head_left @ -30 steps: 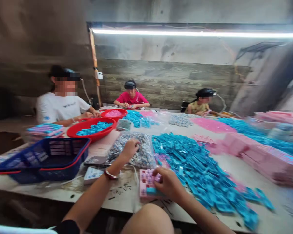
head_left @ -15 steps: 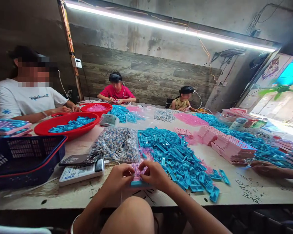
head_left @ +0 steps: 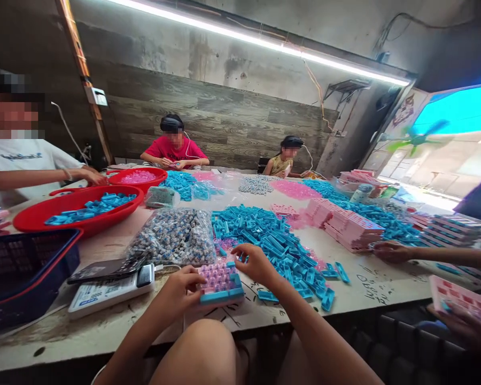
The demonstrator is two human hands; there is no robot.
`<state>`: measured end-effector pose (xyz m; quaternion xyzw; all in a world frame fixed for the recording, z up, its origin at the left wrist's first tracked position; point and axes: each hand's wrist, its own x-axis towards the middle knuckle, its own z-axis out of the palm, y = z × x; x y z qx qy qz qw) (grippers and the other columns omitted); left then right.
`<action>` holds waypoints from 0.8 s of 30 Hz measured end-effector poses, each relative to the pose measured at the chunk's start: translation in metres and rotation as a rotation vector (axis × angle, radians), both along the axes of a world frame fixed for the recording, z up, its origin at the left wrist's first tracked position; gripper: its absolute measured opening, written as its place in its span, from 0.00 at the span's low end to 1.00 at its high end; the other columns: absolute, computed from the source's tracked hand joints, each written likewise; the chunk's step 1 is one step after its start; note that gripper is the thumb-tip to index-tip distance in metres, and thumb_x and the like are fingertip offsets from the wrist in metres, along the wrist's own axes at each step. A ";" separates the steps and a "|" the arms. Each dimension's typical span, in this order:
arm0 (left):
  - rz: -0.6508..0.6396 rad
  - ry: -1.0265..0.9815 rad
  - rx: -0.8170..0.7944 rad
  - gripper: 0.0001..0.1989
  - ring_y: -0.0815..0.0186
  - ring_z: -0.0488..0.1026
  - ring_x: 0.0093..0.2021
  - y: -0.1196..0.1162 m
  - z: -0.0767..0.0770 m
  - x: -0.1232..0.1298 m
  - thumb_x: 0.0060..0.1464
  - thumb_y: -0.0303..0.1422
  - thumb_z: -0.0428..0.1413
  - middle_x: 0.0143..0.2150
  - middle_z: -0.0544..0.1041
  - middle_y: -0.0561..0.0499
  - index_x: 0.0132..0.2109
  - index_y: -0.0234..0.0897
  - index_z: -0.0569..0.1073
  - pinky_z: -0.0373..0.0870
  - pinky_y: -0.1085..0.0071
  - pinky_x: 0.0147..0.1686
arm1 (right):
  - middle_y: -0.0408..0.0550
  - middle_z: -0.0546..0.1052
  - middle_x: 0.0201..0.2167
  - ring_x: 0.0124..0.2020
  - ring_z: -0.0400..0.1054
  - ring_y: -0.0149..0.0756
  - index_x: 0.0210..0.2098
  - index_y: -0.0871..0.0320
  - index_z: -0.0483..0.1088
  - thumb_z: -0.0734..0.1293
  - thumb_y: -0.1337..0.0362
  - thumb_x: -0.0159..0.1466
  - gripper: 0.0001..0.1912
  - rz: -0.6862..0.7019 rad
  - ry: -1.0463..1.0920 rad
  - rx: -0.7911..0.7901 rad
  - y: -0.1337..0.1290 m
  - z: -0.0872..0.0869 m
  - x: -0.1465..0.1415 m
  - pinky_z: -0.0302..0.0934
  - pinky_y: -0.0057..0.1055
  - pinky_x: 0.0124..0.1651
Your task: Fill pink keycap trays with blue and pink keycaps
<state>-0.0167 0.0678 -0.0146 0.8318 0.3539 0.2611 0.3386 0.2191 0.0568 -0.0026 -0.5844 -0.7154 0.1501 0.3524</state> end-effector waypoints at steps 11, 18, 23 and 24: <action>0.036 -0.079 -0.059 0.08 0.64 0.71 0.34 -0.001 -0.004 0.000 0.45 0.34 0.51 0.34 0.71 0.51 0.33 0.37 0.70 0.69 0.69 0.37 | 0.39 0.69 0.18 0.21 0.62 0.29 0.21 0.58 0.65 0.62 0.70 0.45 0.02 -0.215 0.348 -0.188 0.012 -0.007 0.050 0.54 0.24 0.25; 0.052 -0.043 0.026 0.10 0.62 0.70 0.39 -0.003 -0.004 -0.003 0.46 0.32 0.51 0.38 0.72 0.48 0.34 0.38 0.75 0.67 0.68 0.40 | 0.41 0.65 0.17 0.17 0.56 0.26 0.19 0.58 0.58 0.56 0.66 0.42 0.04 -0.282 0.761 -0.234 0.016 -0.007 0.066 0.52 0.25 0.21; 0.030 -0.020 -0.031 0.08 0.64 0.70 0.35 -0.002 -0.002 -0.004 0.46 0.32 0.50 0.35 0.72 0.49 0.31 0.36 0.72 0.68 0.71 0.36 | 0.40 0.63 0.16 0.16 0.53 0.25 0.19 0.59 0.59 0.55 0.66 0.39 0.06 -0.287 0.901 -0.257 0.018 -0.008 0.066 0.50 0.25 0.21; 0.023 -0.004 -0.036 0.08 0.64 0.70 0.34 -0.001 -0.001 -0.004 0.46 0.32 0.50 0.35 0.72 0.49 0.31 0.36 0.72 0.67 0.71 0.36 | 0.40 0.63 0.16 0.16 0.54 0.26 0.19 0.59 0.60 0.56 0.66 0.40 0.06 -0.282 0.914 -0.258 0.017 -0.008 0.065 0.50 0.25 0.21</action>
